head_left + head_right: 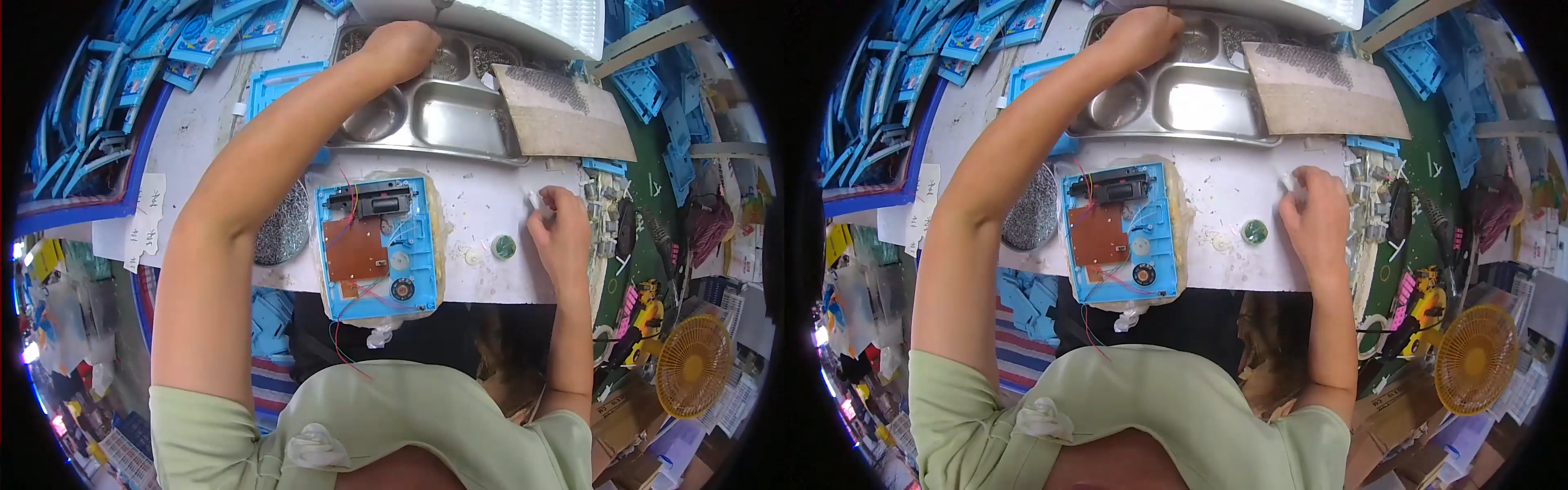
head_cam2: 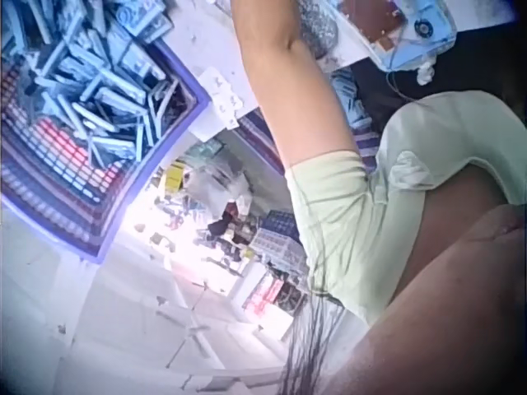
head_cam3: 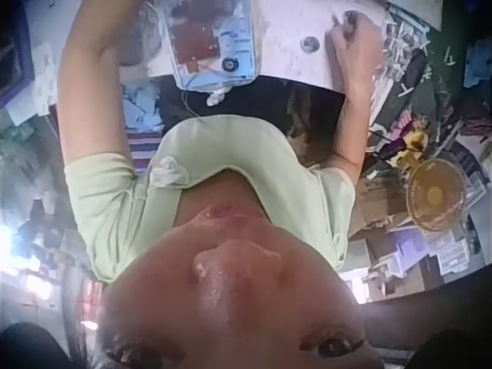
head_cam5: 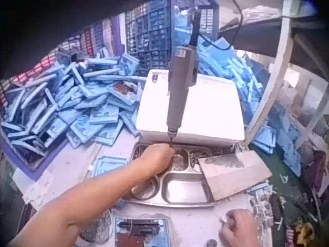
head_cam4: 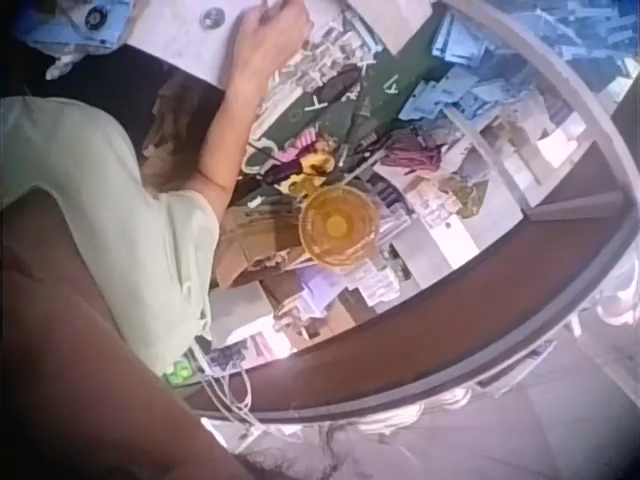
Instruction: Assembling and soldering components into a small blue electronic device casing.
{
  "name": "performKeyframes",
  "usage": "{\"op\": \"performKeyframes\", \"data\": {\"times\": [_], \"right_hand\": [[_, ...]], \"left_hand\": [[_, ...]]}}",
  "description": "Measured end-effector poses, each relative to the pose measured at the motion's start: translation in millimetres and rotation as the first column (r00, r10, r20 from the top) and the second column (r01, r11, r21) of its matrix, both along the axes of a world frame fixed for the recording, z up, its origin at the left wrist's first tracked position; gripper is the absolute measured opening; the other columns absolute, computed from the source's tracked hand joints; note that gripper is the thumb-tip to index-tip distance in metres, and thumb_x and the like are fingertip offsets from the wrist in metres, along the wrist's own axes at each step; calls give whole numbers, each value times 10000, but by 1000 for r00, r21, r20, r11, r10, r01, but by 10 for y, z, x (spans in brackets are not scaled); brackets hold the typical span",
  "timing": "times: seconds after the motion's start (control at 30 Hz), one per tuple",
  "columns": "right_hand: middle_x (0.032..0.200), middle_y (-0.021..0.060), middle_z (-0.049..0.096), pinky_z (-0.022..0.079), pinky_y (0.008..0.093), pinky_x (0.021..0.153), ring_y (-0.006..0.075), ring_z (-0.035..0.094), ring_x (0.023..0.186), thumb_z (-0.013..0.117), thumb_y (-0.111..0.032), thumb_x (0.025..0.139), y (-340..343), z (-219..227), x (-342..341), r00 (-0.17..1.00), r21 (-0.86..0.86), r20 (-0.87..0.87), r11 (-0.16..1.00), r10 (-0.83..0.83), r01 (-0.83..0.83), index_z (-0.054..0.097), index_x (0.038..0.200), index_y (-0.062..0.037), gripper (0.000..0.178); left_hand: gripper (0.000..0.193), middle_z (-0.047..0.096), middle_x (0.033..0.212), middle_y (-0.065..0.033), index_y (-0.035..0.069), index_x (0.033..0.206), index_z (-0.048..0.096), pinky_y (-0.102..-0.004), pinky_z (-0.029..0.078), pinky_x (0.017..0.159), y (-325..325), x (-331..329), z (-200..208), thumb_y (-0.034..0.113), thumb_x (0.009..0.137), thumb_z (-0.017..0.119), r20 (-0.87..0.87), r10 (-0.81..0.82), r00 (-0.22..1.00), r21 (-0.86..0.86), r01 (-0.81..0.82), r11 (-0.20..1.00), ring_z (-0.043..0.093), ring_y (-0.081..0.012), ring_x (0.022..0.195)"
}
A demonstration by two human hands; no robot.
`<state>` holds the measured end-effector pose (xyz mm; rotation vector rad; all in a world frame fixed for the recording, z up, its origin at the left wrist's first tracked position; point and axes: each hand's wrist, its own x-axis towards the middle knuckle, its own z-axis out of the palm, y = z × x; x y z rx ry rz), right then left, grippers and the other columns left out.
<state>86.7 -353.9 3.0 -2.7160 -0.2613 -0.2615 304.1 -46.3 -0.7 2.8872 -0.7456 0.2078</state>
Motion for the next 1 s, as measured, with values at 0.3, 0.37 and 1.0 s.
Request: {"op": "performKeyframes", "data": {"times": [0.3, 0.37, 1.0], "right_hand": [[994, 124, 678, 520, 302, 777, 228, 640, 898, 711, 20, 796, 2, 248, -173, 1000, 402, -12, 915, -5, 9, 695, 1068, 24, 272], [1003, 118, 678, 519, 283, 771, 209, 642, 911, 743, 39, 790, 15, 309, -323, 1000, 548, 16, 836, 7, -14, 706, 1071, 28, 284], [920, 93, 655, 511, 313, 652, 220, 643, 767, 884, -9, 666, 818, 411, -687, 729, 693, 78, 489, 680, -529, 770, 1076, -45, 426]], "left_hand": [[195, 722, 981, -200, 40, 1000, 725, -497, 547, 850, -3, -125, 193, 180, 880, 659, 70, -36, 997, -92, 42, 995, 695, -391, 980], [220, 720, 971, -194, 38, 1017, 718, -492, 543, 826, 73, -554, 392, 209, 887, 673, 124, -89, 988, -317, 125, 940, 696, -387, 935], [175, 657, 729, -57, -12, 1077, 718, -320, 480, 564, 304, -3184, 533, 115, 1007, 618, -508, -144, 849, -754, -358, 551, 601, -141, 614]]}}
